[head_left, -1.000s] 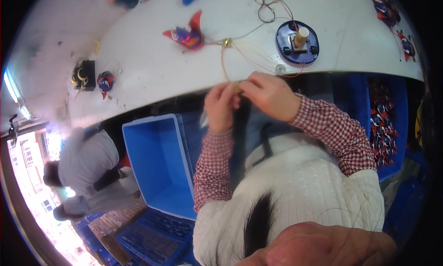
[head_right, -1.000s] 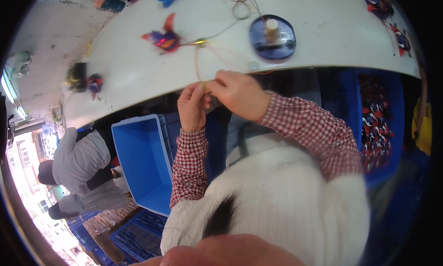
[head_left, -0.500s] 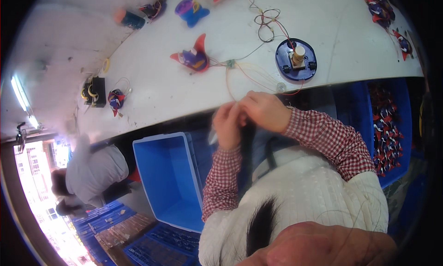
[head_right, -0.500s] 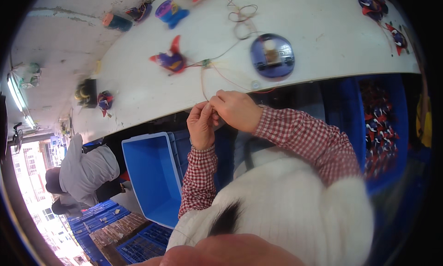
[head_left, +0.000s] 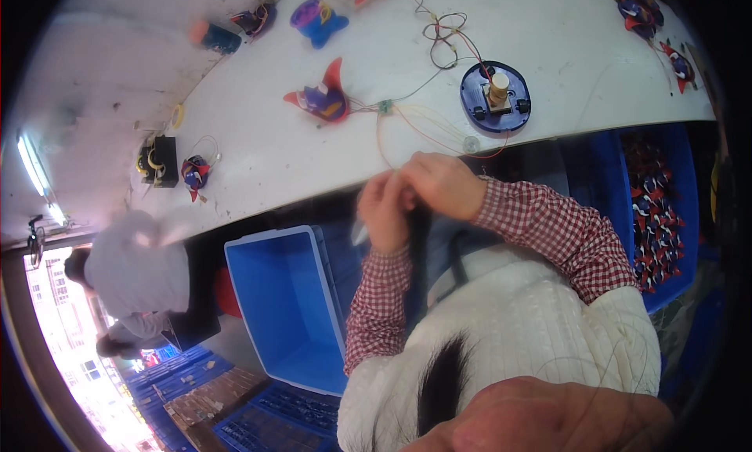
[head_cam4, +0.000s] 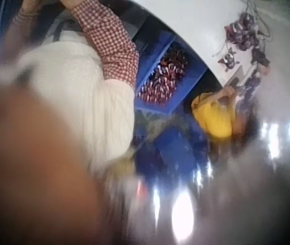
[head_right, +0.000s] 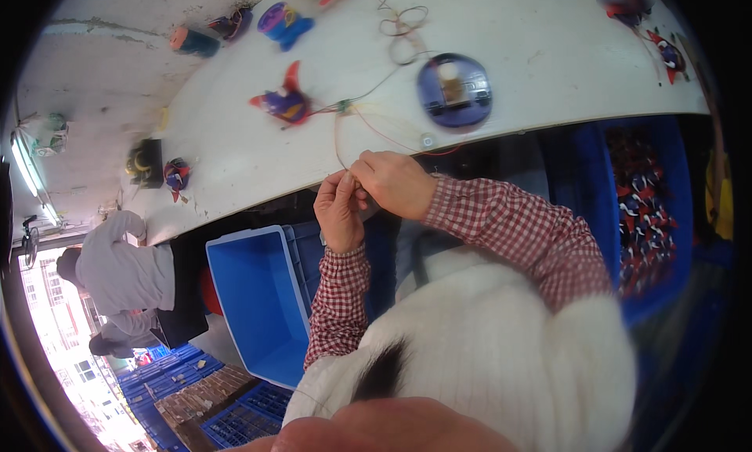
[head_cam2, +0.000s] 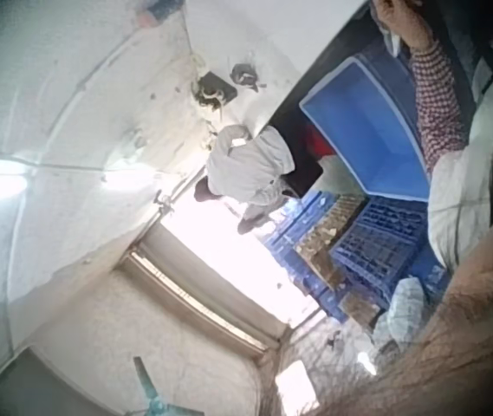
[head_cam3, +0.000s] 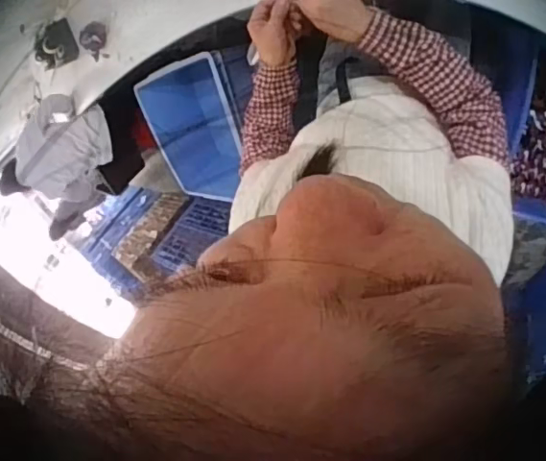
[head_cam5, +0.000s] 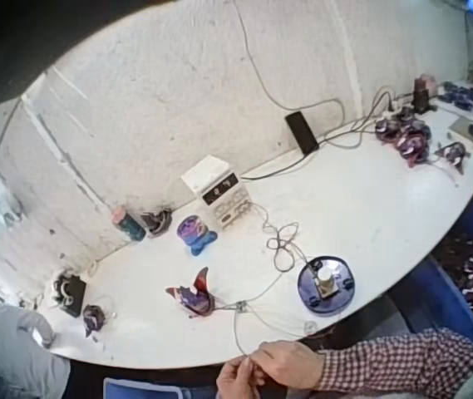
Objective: Assembling and wiring small toy components at a workbench.
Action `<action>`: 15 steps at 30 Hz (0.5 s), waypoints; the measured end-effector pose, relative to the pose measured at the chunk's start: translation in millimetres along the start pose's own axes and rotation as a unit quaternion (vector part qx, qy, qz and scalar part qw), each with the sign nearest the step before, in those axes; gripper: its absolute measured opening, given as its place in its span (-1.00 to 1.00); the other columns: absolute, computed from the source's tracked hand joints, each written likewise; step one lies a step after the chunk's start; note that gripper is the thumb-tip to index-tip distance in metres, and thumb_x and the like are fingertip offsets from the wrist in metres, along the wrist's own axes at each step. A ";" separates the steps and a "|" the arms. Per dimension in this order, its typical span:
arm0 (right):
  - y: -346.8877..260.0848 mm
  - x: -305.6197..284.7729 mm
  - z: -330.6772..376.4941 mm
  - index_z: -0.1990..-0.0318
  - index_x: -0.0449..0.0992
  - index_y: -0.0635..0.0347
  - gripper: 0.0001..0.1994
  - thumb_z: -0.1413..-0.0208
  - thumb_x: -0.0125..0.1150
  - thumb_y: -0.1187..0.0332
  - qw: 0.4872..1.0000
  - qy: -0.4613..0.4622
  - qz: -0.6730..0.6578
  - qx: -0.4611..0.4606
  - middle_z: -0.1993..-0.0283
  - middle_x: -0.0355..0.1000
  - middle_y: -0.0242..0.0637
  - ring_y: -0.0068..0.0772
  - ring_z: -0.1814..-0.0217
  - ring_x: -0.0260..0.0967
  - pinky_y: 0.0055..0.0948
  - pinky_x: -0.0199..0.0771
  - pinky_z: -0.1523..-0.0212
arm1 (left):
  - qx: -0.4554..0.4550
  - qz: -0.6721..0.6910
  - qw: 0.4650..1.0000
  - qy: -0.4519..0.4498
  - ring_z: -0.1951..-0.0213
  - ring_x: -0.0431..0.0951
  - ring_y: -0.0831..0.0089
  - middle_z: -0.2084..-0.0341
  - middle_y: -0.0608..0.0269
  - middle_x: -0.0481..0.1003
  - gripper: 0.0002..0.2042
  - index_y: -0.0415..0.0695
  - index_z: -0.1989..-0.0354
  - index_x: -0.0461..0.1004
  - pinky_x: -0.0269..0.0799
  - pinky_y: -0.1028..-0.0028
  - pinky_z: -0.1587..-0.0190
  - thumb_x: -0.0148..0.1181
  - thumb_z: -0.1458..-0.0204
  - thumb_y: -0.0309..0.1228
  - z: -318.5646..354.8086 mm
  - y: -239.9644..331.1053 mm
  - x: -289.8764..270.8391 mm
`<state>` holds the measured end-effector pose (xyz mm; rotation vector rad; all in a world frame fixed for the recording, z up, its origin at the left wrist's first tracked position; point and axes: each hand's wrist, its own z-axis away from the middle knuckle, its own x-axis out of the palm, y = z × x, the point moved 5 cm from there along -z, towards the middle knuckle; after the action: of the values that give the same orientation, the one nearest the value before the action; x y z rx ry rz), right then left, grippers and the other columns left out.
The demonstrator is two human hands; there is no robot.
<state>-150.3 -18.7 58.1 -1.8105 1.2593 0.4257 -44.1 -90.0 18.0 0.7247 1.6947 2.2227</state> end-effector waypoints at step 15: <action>15.0 -100.4 22.2 0.26 0.42 0.22 -0.78 0.10 0.26 0.48 0.993 0.109 -0.047 -0.006 0.38 0.32 -0.32 -0.41 0.47 0.27 -0.55 0.36 0.42 | 0.361 -0.424 0.829 0.060 0.07 0.34 0.22 0.07 0.01 0.34 -0.54 -0.26 0.00 0.32 0.28 0.36 -0.01 0.30 0.09 -0.39 -1.1 53.2 23.7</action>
<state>-202.5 56.3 107.5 -1.9593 1.3131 0.1861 -59.5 -94.9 74.0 -0.1065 2.3076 1.0161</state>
